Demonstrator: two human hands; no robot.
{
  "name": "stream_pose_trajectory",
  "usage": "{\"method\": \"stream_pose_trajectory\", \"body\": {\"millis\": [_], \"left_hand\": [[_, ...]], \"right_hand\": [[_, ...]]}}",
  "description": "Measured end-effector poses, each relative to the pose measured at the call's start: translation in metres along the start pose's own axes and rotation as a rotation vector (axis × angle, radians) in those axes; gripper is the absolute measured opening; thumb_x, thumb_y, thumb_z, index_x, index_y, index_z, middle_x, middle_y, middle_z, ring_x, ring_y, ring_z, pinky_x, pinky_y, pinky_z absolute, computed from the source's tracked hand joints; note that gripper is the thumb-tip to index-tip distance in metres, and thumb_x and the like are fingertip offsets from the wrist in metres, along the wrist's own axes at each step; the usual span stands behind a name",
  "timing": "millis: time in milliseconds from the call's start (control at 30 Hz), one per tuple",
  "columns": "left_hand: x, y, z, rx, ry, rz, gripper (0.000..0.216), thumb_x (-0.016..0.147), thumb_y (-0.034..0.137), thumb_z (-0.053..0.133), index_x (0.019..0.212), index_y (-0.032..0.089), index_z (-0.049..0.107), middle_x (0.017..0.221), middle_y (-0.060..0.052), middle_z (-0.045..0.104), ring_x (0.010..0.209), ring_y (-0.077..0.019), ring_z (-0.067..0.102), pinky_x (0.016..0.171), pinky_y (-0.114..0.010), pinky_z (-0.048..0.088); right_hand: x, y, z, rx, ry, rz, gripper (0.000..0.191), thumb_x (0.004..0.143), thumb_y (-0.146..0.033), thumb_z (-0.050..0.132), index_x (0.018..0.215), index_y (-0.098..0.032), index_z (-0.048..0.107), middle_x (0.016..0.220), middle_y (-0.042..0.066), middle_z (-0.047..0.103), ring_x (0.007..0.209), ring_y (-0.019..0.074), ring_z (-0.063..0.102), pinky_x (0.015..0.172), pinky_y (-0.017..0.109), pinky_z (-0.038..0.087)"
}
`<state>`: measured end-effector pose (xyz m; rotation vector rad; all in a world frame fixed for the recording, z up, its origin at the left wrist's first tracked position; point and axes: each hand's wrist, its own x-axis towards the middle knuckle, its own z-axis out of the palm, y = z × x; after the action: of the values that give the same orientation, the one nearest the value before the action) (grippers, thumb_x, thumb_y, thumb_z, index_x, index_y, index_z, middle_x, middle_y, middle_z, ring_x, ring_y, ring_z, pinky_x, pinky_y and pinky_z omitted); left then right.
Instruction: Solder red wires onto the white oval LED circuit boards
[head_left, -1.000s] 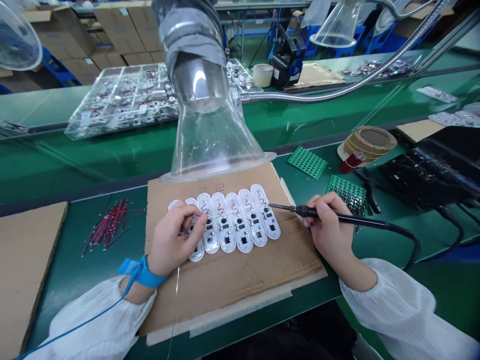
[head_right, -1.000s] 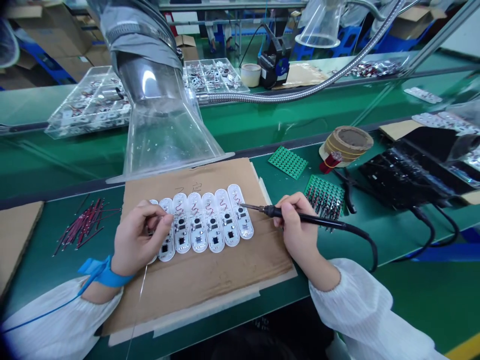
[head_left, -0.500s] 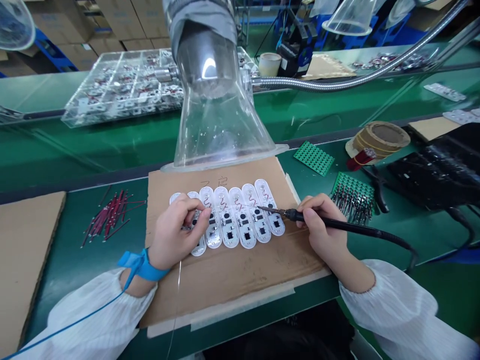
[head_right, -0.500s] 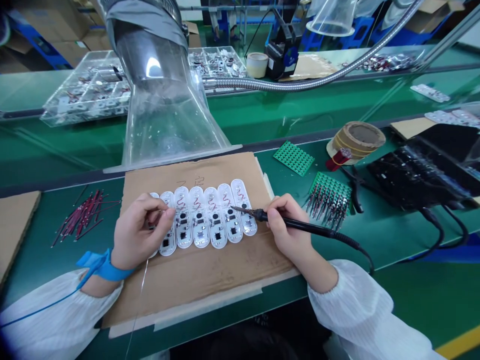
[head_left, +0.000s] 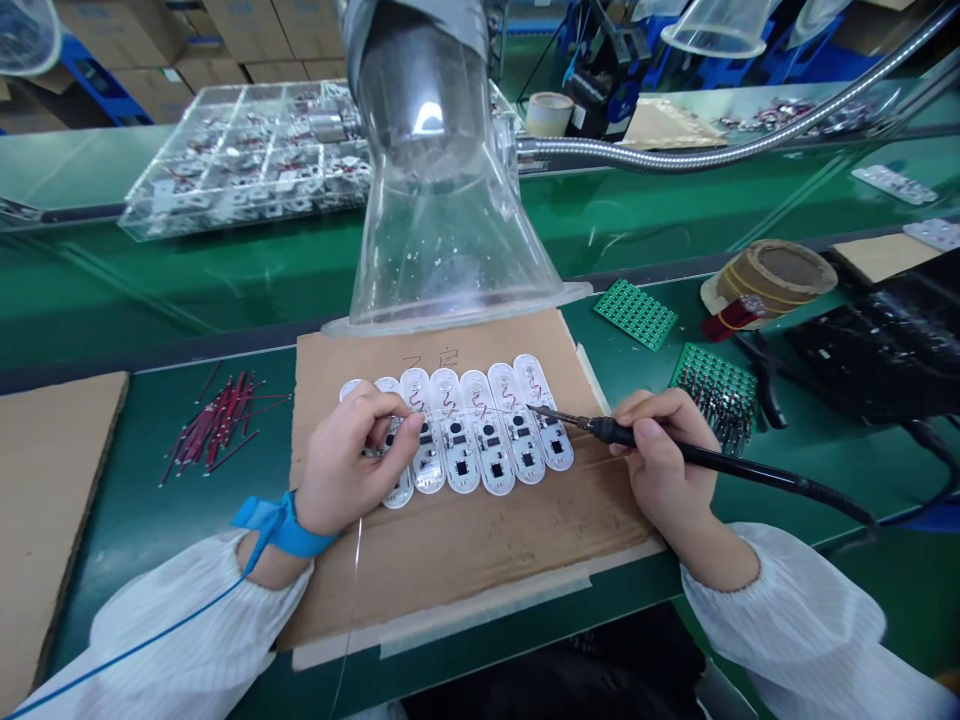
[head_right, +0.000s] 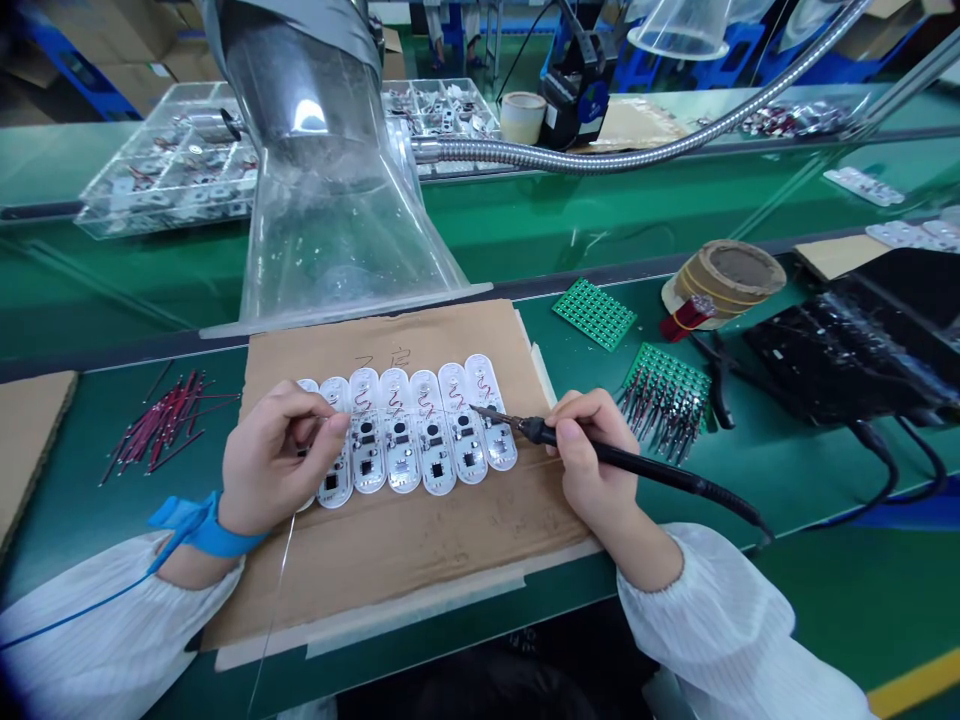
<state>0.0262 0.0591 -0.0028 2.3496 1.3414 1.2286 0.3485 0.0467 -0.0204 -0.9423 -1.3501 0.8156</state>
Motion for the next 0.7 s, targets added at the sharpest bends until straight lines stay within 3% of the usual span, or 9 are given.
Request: {"method": "stream_pose_trajectory", "body": {"millis": [467, 700], "left_hand": [[0.0025, -0.0018, 0.0013, -0.006, 0.019, 0.052, 0.016, 0.095, 0.01, 0.068, 0.092, 0.022, 0.057, 0.066, 0.008, 0.037, 0.059, -0.0099, 0.043, 0.056, -0.024, 0.035], [0.004, -0.0018, 0.0016, 0.0, -0.008, 0.083, 0.014, 0.096, 0.011, 0.068, 0.094, 0.021, 0.057, 0.068, 0.008, 0.037, 0.059, -0.009, 0.041, 0.056, -0.024, 0.034]], "right_hand": [[-0.0009, 0.0029, -0.0016, -0.135, -0.175, -0.014, 0.014, 0.107, -0.032, 0.064, 0.095, -0.024, 0.063, 0.079, 0.001, 0.063, 0.064, 0.0154, 0.056, 0.055, 0.03, 0.041], [-0.0005, 0.0029, -0.001, -0.159, -0.199, -0.019, 0.014, 0.107, -0.032, 0.064, 0.096, -0.024, 0.063, 0.08, 0.0, 0.062, 0.066, 0.0153, 0.057, 0.058, 0.031, 0.043]]}}
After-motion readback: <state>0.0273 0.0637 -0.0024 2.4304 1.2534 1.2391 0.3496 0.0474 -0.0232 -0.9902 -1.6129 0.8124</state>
